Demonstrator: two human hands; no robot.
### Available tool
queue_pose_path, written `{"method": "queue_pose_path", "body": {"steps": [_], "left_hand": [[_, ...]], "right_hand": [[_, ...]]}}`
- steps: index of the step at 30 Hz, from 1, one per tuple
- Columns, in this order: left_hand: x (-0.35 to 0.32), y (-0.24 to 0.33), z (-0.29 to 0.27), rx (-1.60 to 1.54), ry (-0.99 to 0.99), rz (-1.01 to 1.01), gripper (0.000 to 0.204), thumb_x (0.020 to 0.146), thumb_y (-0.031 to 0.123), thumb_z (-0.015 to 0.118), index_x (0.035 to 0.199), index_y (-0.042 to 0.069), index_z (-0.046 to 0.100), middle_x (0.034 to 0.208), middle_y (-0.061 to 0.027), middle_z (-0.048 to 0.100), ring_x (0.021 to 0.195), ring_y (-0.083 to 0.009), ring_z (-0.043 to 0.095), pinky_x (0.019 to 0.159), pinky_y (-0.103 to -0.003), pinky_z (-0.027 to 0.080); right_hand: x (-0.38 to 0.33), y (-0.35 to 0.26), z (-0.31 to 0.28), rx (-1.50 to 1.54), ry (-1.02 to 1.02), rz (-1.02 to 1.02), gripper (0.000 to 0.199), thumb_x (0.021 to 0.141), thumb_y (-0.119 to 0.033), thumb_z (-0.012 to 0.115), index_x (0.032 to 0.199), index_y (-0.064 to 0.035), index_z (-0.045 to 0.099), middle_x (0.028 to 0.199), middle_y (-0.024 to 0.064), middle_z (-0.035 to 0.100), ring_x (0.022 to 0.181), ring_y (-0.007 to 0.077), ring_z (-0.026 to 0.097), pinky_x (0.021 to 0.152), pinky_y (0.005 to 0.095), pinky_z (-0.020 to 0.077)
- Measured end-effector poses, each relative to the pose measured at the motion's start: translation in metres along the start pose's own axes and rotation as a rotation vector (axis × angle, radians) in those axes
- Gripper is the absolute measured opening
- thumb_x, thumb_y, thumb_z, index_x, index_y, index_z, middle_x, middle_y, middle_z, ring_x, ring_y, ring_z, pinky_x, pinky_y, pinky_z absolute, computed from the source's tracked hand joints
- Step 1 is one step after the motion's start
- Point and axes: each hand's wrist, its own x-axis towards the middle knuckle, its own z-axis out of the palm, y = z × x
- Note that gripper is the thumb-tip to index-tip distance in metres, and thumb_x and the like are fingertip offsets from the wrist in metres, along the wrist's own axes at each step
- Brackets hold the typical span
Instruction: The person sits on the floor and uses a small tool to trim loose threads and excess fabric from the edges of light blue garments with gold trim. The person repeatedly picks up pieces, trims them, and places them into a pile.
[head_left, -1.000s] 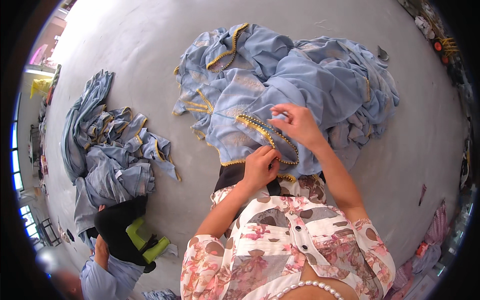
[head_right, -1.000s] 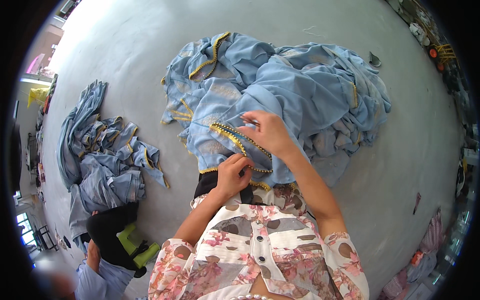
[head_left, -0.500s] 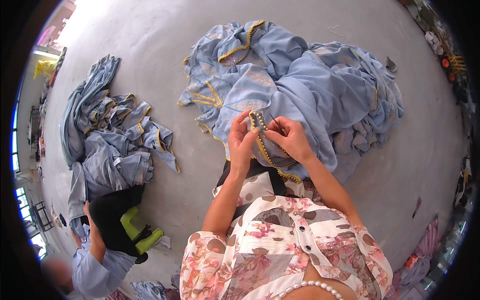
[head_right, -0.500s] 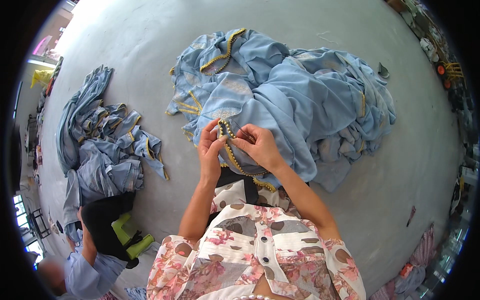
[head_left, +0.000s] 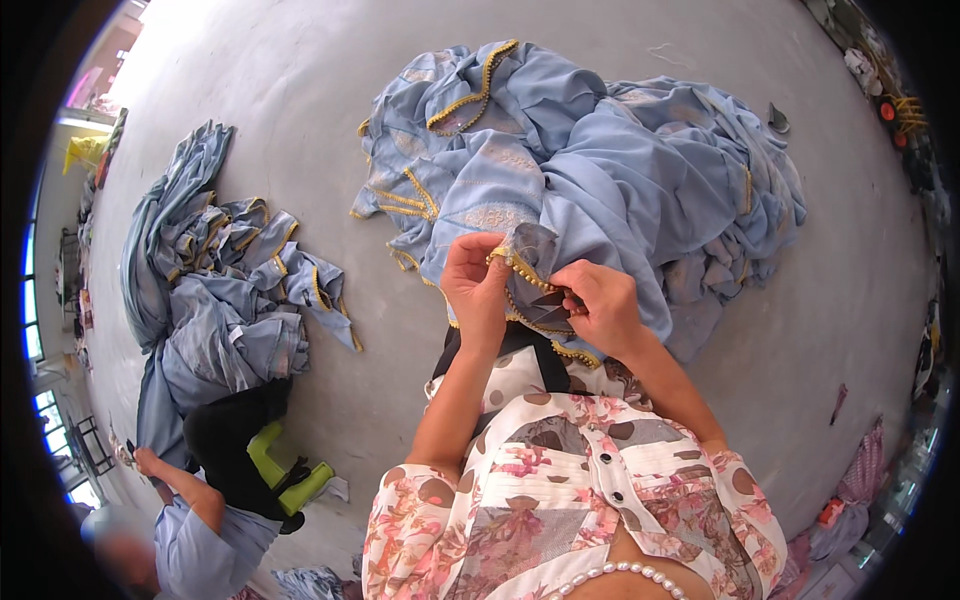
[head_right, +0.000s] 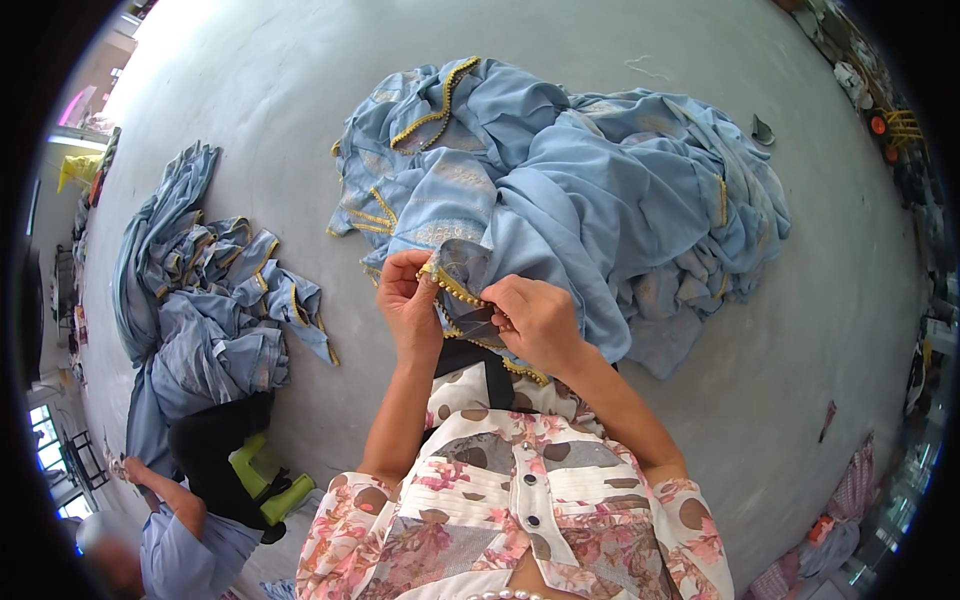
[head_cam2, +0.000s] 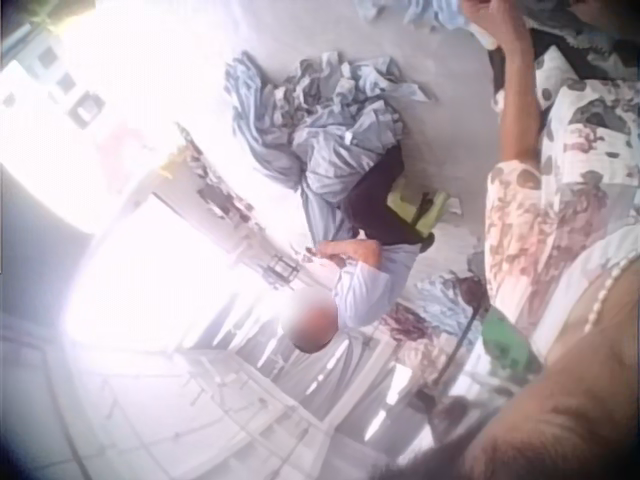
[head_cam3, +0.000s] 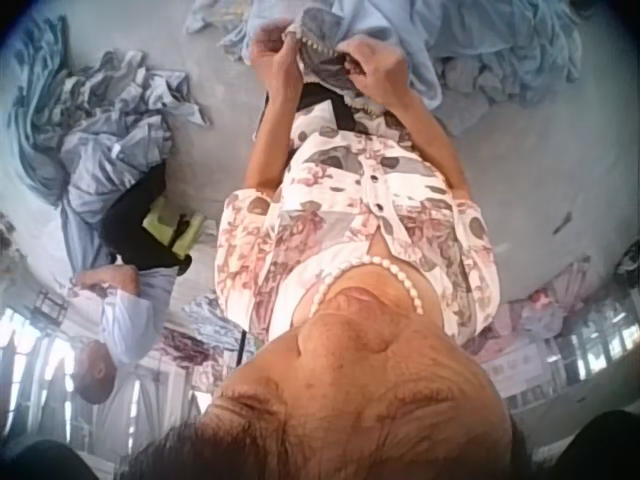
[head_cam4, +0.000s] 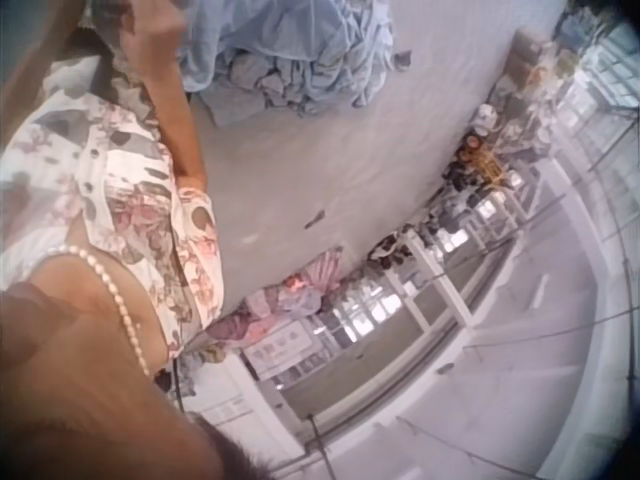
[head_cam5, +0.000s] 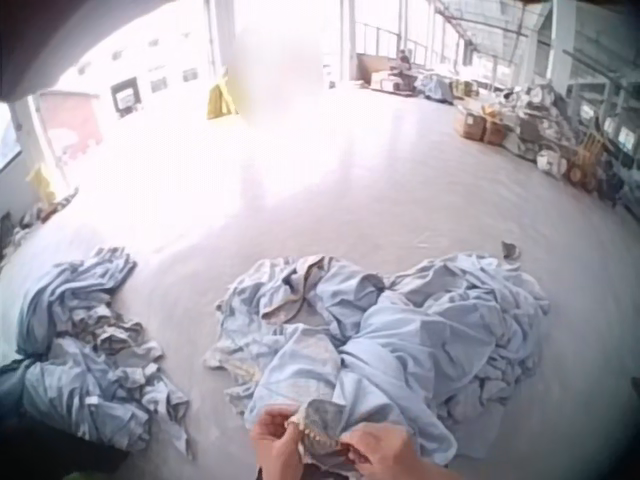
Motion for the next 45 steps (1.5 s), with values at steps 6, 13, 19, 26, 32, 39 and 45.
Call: {"method": "queue_pose_path", "body": {"steps": [6, 13, 19, 26, 32, 39, 45], "left_hand": [[-0.002, 0.015, 0.011, -0.458, -0.026, -0.227, 0.013, 0.086, 0.002, 0.059, 0.097, 0.005, 0.053, 0.09, -0.0023, 0.061, 0.077, -0.009, 0.059, 0.069, -0.023, 0.049], [-0.004, 0.025, 0.024, -0.544, 0.023, -0.35, 0.008, 0.091, 0.007, 0.051, 0.098, 0.008, 0.05, 0.086, -0.0017, 0.059, 0.073, -0.0088, 0.059, 0.064, -0.022, 0.05], [-0.011, 0.014, 0.024, -0.53, -0.058, -0.368, 0.011, 0.088, 0.002, 0.054, 0.097, 0.008, 0.051, 0.085, -0.0003, 0.058, 0.073, -0.0075, 0.058, 0.065, -0.022, 0.049], [-0.011, 0.015, 0.023, -0.499, -0.089, -0.289, 0.013, 0.086, 0.001, 0.057, 0.096, 0.007, 0.052, 0.088, -0.0015, 0.058, 0.076, -0.0074, 0.057, 0.068, -0.021, 0.048], [-0.007, 0.018, 0.027, -0.198, -0.093, -0.118, 0.015, 0.082, 0.001, 0.062, 0.094, 0.004, 0.054, 0.09, -0.0029, 0.059, 0.08, -0.0085, 0.056, 0.071, -0.021, 0.046], [0.014, 0.018, -0.015, 0.028, -0.111, -0.147, 0.014, 0.082, 0.004, 0.061, 0.096, 0.002, 0.059, 0.092, -0.009, 0.064, 0.088, -0.0172, 0.062, 0.075, -0.028, 0.05], [0.034, -0.058, -0.158, 0.493, 0.383, -0.195, 0.028, 0.083, 0.021, 0.066, 0.103, 0.002, 0.058, 0.093, -0.0057, 0.06, 0.086, -0.0114, 0.055, 0.073, -0.025, 0.046]], "right_hand": [[0.02, -0.025, -0.022, 0.036, 0.105, 0.163, 0.025, 0.08, -0.017, 0.066, 0.099, -0.0059, 0.055, 0.068, 0.0039, 0.057, 0.058, 0.0167, 0.06, 0.053, 0.0288, 0.0471], [0.017, -0.021, -0.009, 0.157, 0.077, 0.283, 0.026, 0.081, -0.021, 0.068, 0.097, -0.0039, 0.055, 0.068, 0.0066, 0.06, 0.057, 0.0168, 0.06, 0.053, 0.0269, 0.0473], [0.025, -0.023, -0.005, 0.105, 0.083, 0.217, 0.023, 0.082, -0.018, 0.068, 0.094, -0.004, 0.055, 0.067, 0.0079, 0.061, 0.056, 0.0173, 0.061, 0.052, 0.0268, 0.0471], [0.024, -0.015, -0.018, 0.529, 0.217, 0.332, 0.028, 0.082, -0.012, 0.069, 0.103, -0.002, 0.053, 0.083, 0.0015, 0.061, 0.065, 0.0042, 0.053, 0.058, 0.0172, 0.0426], [0.018, -0.023, -0.018, 0.473, -0.007, 0.43, 0.034, 0.076, -0.016, 0.075, 0.101, -0.0032, 0.056, 0.076, -0.0017, 0.057, 0.059, 0.0023, 0.042, 0.049, 0.0186, 0.0347], [0.029, 0.022, -0.102, 0.439, 0.31, 0.584, 0.012, 0.085, -0.017, 0.061, 0.081, -0.0053, 0.058, 0.062, -0.0039, 0.052, 0.049, 0.0024, 0.042, 0.043, 0.0189, 0.033], [-0.086, 0.221, -0.344, 0.676, 1.512, 0.554, 0.018, 0.089, -0.019, 0.058, 0.097, -0.0027, 0.059, 0.091, 0.0077, 0.067, 0.058, 0.0041, 0.052, 0.038, 0.0166, 0.029]]}}
